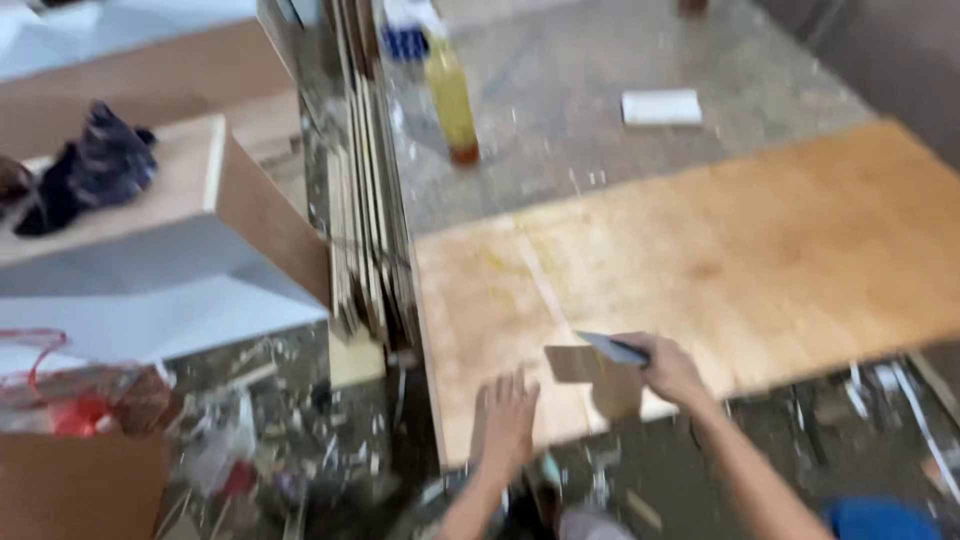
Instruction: The person sands a wooden board using a hand-held sanding block, applying a liquid from a bottle and spreading it with a scraper between sanding passes.
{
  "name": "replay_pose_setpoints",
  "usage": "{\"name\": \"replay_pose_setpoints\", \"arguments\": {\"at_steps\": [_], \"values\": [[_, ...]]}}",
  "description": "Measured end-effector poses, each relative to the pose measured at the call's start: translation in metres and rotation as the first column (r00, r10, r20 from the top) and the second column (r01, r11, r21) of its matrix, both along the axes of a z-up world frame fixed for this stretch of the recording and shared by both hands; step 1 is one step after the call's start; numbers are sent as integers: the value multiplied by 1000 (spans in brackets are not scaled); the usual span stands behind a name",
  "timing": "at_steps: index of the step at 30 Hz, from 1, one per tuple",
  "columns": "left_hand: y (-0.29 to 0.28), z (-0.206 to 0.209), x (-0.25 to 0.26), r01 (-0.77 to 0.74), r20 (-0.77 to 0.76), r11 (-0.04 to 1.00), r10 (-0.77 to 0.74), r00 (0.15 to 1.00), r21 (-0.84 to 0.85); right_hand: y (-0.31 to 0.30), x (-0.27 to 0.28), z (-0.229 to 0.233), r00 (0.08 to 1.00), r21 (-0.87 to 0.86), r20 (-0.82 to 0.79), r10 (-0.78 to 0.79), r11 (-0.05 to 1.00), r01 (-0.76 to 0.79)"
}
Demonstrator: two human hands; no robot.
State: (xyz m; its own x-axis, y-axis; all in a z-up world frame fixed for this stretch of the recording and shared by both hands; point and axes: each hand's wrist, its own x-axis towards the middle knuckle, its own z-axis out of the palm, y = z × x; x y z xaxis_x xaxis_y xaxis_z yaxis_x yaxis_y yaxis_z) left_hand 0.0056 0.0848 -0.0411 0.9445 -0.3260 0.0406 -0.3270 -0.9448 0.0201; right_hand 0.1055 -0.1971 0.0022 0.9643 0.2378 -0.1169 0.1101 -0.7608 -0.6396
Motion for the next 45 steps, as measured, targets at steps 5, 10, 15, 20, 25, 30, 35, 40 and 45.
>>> {"name": "replay_pose_setpoints", "arguments": {"at_steps": [5, 10, 15, 20, 25, 30, 35, 40, 45], "values": [[-9, -2, 5, -152, -375, 988, 148, 915, 21, 88, 127, -9, 953, -141, 303, 3, 989, 42], [-14, -33, -5, -352, -333, 928, 294, 896, -127, 160, 215, -16, 985, -198, 165, 47, 980, -13], [-4, -27, -9, -436, -195, 853, 393, 898, -288, 189, 266, -36, 995, -391, 47, 93, 918, -68], [1, -25, -12, -424, -191, 846, 381, 905, -322, 195, 284, -11, 983, -461, -177, -38, 886, -49], [-1, -37, -2, -475, -277, 847, 409, 869, -239, 189, 274, -27, 982, -632, -160, 98, 754, -178], [1, 3, -3, -388, -29, 871, 399, 917, -301, 152, 187, -12, 964, -665, -235, 124, 703, -252], [1, 1, -7, -378, -111, 828, 367, 924, -414, 124, 64, 35, 982, -668, -167, 89, 722, -179], [8, 7, -6, -363, -204, 849, 306, 930, -384, 71, -42, 3, 986, -676, -130, 101, 719, -163], [8, -4, -7, -372, -260, 860, 293, 920, -348, 49, -111, 3, 974, -712, -210, 83, 670, -211]]}}
